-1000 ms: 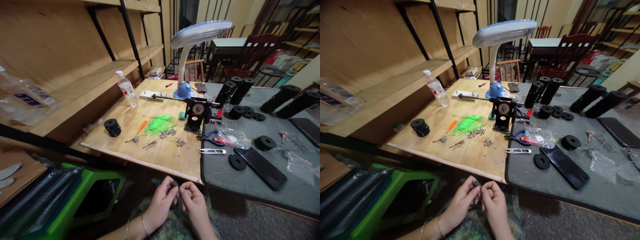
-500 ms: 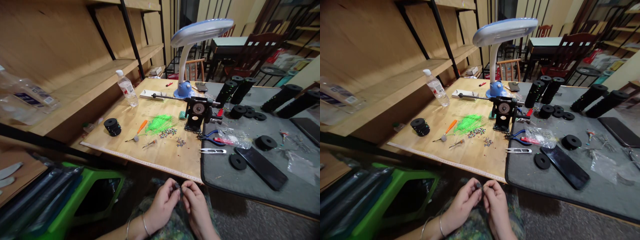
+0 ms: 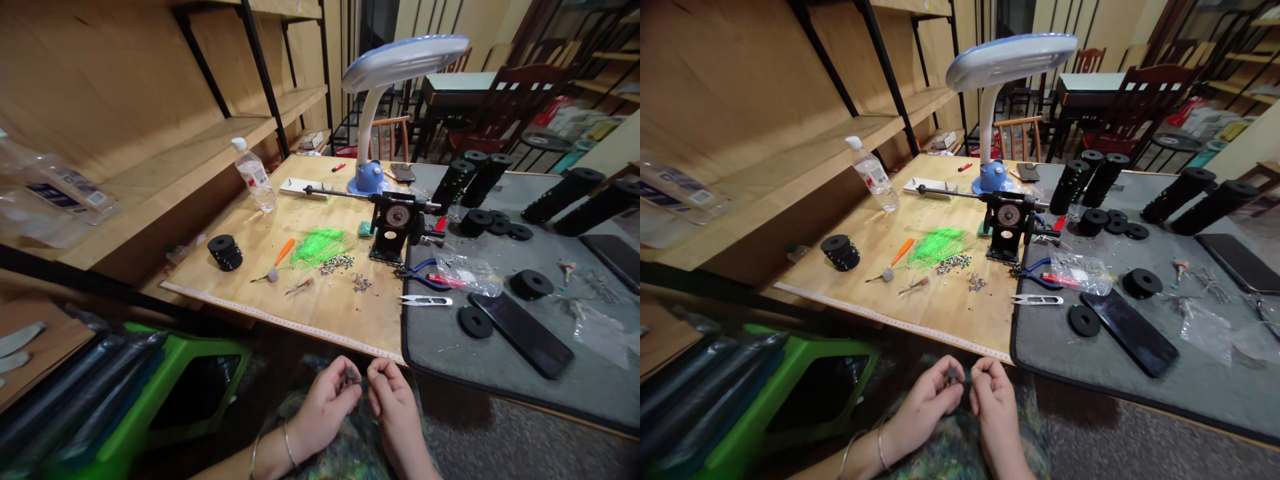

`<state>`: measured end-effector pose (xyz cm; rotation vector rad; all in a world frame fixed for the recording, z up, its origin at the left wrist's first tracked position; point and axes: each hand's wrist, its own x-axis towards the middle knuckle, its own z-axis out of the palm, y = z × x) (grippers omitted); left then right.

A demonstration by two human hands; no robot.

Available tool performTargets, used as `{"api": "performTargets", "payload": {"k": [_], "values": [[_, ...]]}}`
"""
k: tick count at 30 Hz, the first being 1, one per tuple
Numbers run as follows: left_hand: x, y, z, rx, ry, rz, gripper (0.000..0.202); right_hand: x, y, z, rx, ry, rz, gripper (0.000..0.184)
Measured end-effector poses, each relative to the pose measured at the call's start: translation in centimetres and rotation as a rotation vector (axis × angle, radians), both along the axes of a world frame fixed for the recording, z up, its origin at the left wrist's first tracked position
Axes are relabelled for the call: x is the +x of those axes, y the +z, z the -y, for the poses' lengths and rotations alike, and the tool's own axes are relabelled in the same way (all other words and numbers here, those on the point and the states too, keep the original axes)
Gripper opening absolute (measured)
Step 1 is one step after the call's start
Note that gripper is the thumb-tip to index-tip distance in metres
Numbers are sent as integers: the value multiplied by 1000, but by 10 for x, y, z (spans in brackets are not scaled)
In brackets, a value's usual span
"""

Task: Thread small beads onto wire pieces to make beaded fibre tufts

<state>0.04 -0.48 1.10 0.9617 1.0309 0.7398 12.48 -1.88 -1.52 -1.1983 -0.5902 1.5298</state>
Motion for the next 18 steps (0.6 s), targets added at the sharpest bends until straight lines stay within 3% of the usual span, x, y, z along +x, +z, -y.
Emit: {"api": "performTargets", "payload": {"k": [8, 14, 18], "values": [[1, -2, -2, -63, 33, 50, 12, 1, 4, 1, -18, 49, 21, 36], [-2, -2, -3, 11, 7, -7, 22, 1, -2, 3, -10, 44, 28, 32], [0, -3, -3, -43, 16, 9, 15, 1, -4, 3, -6, 48, 34, 30]]}}
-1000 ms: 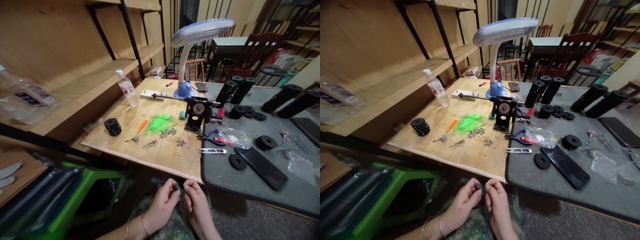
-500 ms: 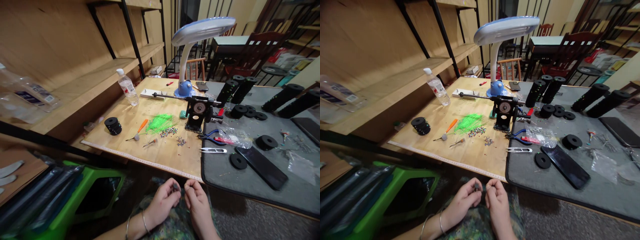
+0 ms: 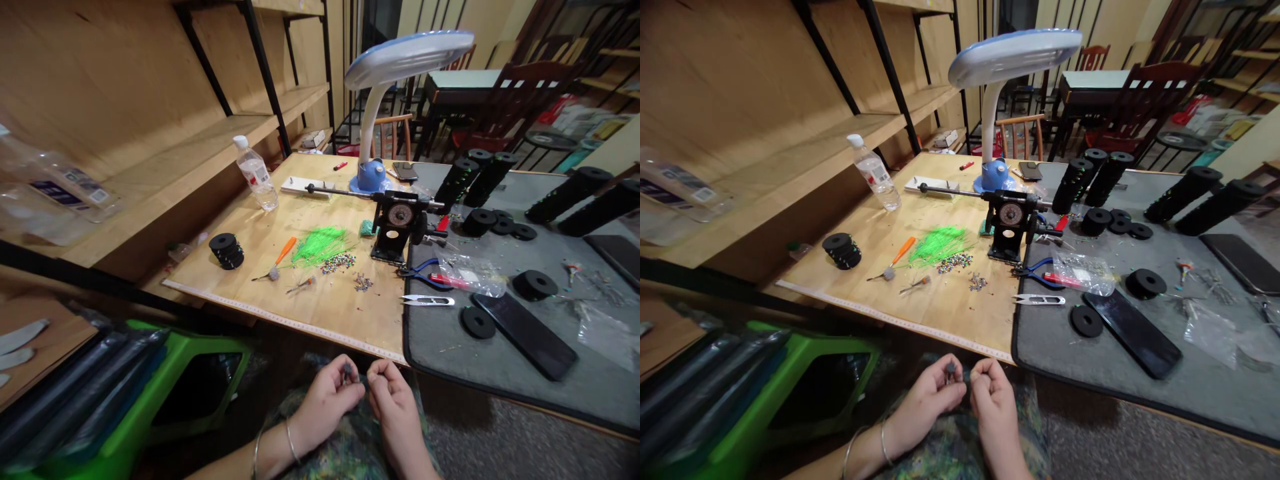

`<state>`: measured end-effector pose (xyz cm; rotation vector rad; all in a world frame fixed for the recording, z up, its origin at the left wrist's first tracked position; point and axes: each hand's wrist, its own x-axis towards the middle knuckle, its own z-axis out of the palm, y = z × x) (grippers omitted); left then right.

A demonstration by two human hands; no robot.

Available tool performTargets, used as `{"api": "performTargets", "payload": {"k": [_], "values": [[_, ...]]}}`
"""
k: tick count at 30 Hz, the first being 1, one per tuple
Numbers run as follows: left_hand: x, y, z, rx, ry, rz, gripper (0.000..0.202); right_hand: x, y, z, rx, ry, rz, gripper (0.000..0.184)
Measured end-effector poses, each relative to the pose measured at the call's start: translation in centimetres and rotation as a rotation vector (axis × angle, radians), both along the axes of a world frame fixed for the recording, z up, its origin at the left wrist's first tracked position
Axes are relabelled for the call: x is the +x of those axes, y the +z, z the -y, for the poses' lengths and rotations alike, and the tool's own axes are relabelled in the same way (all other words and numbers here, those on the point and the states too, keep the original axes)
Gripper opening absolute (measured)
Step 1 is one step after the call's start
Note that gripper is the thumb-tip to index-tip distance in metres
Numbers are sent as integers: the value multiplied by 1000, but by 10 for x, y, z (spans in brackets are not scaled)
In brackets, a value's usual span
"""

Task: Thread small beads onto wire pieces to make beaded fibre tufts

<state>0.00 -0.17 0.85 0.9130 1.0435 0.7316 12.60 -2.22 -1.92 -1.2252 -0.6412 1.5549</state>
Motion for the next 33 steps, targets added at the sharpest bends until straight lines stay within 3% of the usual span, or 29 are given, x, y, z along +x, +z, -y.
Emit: {"api": "performTargets", "payload": {"k": [9, 28, 33], "values": [[1, -3, 0, -54, 49, 113, 12, 0, -1, -1, 8, 10, 35, 29], [0, -1, -3, 154, 22, -210, 12, -3, 2, -4, 34, 24, 67, 36], [-4, -1, -6, 192, 47, -184, 11, 1, 4, -4, 48, 64, 88, 30]]}}
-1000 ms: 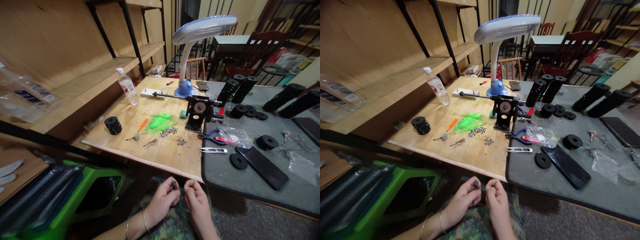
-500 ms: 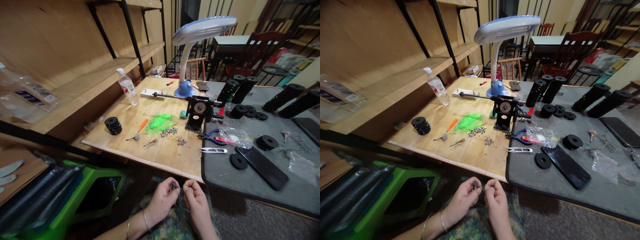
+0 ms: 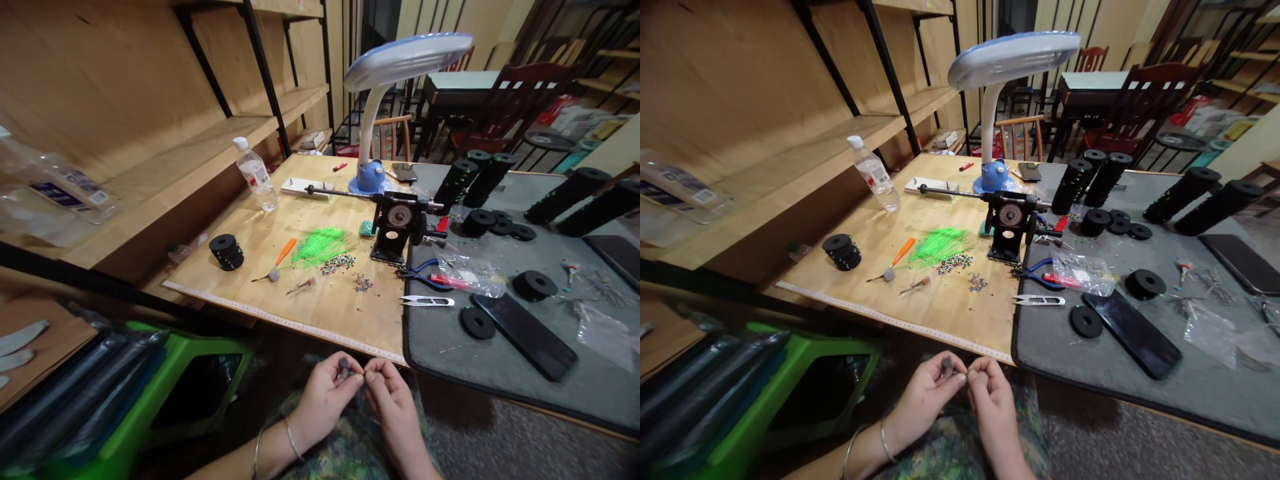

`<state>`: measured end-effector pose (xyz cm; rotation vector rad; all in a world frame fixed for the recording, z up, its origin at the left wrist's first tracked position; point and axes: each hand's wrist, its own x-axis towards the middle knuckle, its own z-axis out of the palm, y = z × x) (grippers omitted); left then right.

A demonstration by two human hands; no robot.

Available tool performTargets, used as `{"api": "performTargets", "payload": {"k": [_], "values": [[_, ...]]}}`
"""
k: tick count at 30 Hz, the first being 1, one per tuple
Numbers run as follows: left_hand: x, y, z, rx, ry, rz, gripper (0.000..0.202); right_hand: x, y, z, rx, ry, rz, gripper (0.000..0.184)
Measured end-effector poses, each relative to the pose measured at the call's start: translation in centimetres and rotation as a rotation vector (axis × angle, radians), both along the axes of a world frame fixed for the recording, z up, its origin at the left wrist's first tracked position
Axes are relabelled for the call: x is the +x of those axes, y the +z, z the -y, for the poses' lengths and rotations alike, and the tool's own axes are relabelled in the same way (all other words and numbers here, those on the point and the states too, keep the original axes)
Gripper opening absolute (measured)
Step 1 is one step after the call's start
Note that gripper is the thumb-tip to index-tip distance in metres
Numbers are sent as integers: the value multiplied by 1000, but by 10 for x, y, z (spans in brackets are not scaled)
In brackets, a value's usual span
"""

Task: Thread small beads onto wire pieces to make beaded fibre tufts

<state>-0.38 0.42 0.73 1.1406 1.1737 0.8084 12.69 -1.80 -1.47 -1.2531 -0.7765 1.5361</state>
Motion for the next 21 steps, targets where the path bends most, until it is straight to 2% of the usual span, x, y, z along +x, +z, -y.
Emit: {"api": "performTargets", "payload": {"k": [6, 9, 12, 21], "values": [[-7, 2, 0, 136, 4, -51, 16, 2, 5, -2, 89, 147, 207, 22], [-5, 5, 1, 172, -2, -91, 13, 0, 9, -3, 101, 115, 240, 18], [-2, 6, 1, 189, 45, -94, 14, -1, 12, -2, 105, 79, 265, 15], [-7, 3, -11, 26, 228, 108, 17, 8, 9, 6, 96, 67, 312, 15]]}}
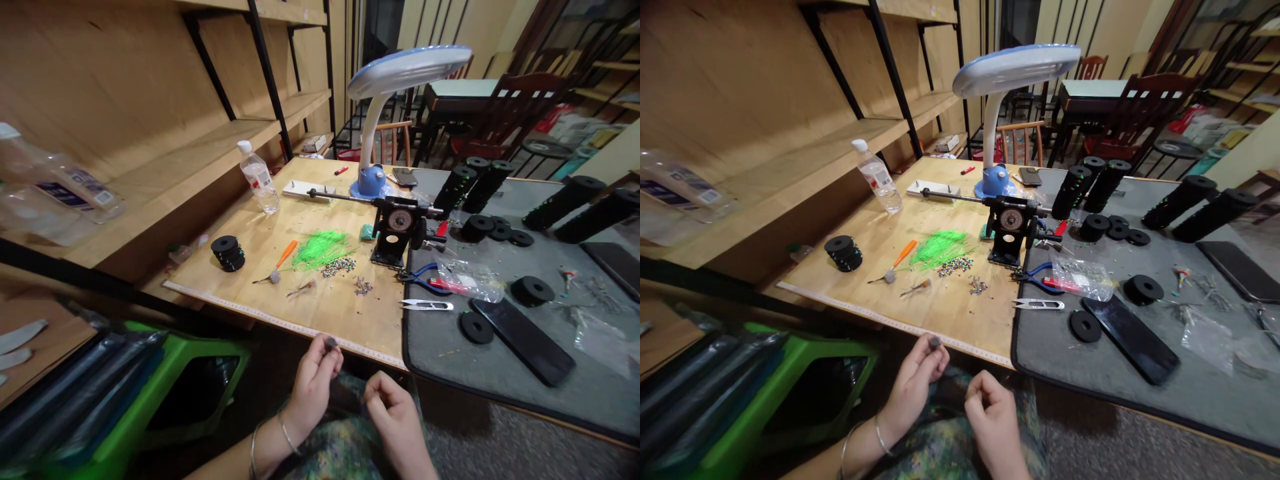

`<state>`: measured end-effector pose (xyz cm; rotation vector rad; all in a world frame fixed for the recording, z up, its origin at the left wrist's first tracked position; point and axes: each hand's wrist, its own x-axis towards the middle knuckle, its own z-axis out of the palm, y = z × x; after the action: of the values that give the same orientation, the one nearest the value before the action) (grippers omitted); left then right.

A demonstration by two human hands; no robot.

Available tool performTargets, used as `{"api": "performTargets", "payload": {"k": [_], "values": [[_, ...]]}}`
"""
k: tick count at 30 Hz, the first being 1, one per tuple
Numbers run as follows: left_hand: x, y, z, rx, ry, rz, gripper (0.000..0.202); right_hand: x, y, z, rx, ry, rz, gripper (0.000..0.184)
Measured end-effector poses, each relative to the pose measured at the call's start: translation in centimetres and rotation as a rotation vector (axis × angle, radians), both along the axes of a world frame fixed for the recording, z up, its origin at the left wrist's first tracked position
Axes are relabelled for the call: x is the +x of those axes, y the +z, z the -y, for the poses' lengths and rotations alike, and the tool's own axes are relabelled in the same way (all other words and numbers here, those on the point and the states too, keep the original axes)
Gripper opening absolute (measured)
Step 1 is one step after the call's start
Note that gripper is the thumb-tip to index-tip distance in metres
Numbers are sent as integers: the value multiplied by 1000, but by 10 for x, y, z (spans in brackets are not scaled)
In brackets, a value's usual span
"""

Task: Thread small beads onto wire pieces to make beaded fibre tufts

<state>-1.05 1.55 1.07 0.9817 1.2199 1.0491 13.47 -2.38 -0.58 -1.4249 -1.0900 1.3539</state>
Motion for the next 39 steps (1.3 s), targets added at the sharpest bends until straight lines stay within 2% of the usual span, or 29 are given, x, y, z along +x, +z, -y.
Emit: {"api": "performTargets", "payload": {"k": [3, 10, 14, 17, 20, 24, 27, 30, 33, 35, 39], "values": [[-7, 3, -5, -25, 10, 42, 11, 2, -1, 1, -29, -14, -84, 18], [-14, 6, 1, -140, -155, 171, 9, 0, 9, -1, -174, -61, -300, 27], [-8, 11, 1, -196, -240, 128, 21, 0, 8, -1, -142, -26, -266, 30], [-2, 16, -3, -181, -239, 60, 25, 1, 7, -1, -93, -2, -205, 32], [0, 20, -8, -78, -227, -10, 29, 3, 10, -3, -81, 63, -190, 36], [-2, 29, -10, 48, -277, -96, 27, 6, 23, -11, -108, 188, -258, 40], [-3, 37, -9, 149, -299, -189, 23, 7, 35, -20, -35, 216, -276, 41], [-5, 43, -7, 223, -314, -281, 22, 5, 40, -25, 24, 248, -182, 35], [-7, 43, -10, 266, -329, -341, 22, 5, 34, -27, 84, 261, -38, 33], [-8, 39, -17, 326, -329, -420, 21, 7, 26, -28, 105, 230, -10, 38], [-7, 27, -44, 542, -217, -778, 12, 15, 14, -29, 36, 114, -89, 45]]}}
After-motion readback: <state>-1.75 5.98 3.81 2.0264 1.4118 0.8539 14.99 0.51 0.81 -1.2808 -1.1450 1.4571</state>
